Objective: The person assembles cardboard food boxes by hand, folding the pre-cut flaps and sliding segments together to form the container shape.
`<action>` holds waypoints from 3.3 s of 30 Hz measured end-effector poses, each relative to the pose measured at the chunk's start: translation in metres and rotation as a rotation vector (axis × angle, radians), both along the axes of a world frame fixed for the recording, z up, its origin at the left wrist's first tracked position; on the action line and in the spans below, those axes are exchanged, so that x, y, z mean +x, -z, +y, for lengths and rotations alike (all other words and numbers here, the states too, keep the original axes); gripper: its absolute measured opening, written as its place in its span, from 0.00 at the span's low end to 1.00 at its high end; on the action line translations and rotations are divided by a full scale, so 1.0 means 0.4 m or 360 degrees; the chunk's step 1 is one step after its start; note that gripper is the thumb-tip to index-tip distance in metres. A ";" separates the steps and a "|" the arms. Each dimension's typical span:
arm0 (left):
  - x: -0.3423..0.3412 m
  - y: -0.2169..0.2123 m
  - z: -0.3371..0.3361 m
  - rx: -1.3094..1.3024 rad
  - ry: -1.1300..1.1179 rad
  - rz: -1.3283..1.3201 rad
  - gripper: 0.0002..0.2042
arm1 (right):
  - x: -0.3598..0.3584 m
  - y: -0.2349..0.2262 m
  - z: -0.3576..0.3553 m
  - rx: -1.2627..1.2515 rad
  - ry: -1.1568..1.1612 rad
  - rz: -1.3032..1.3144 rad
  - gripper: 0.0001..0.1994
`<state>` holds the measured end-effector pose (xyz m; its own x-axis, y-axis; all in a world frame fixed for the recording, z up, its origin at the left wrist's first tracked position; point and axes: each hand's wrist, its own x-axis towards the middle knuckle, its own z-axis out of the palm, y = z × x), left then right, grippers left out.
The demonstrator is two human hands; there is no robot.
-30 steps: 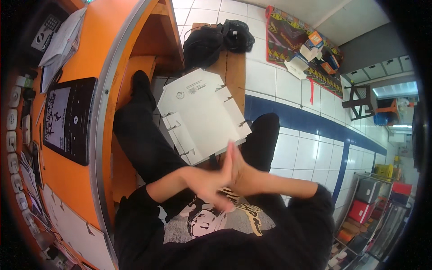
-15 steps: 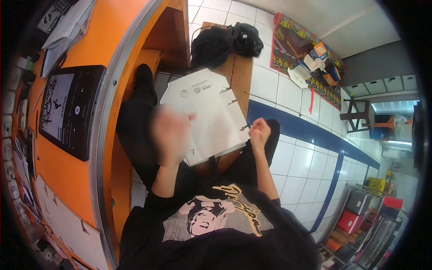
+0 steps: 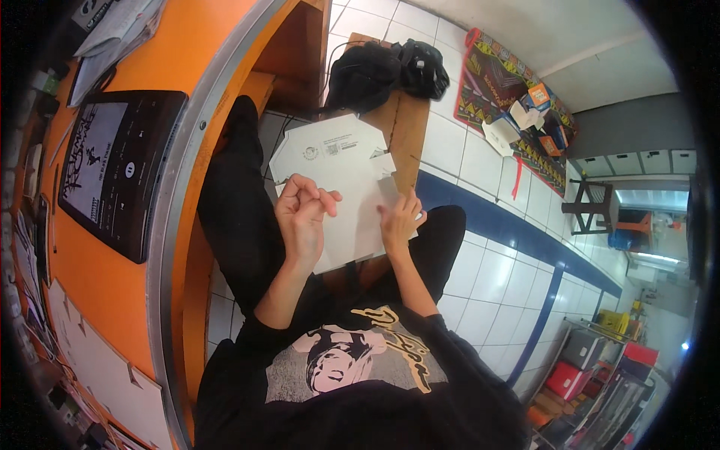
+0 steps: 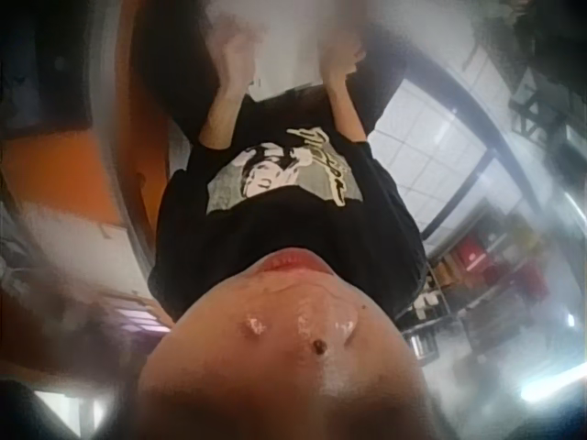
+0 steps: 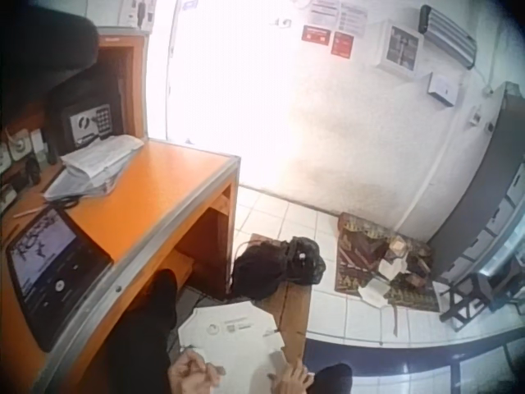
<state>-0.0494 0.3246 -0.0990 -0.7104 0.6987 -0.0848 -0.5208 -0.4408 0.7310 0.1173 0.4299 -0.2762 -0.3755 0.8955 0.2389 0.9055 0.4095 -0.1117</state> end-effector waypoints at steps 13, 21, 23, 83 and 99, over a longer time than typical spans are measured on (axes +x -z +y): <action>0.021 0.077 0.006 -0.0895 0.0275 0.0873 0.14 | -0.031 -0.583 -0.208 -0.0206 -0.1132 0.1025 0.11; -0.004 -0.055 -0.016 -0.0408 0.0136 0.0247 0.12 | 0.022 -0.504 -0.135 -0.0207 -0.1515 0.1261 0.22; 0.035 -0.075 -0.010 -0.0374 0.0127 0.0175 0.13 | 0.016 -0.490 -0.122 -0.0043 -0.1482 0.1109 0.22; 0.133 -0.053 -0.132 -0.0076 0.1289 0.0061 0.32 | 0.184 -0.547 -0.133 -0.0200 -0.1289 0.0946 0.30; 0.208 -0.001 -0.108 -0.0261 0.1270 0.1773 0.10 | 0.198 -0.527 -0.037 -0.0991 -0.1050 0.0849 0.21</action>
<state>0.0338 0.2815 -0.0984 0.1275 0.9821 0.1389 0.2993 -0.1716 0.9386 0.1964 0.4150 -0.0653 -0.8150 0.5732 0.0848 0.2952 0.5367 -0.7904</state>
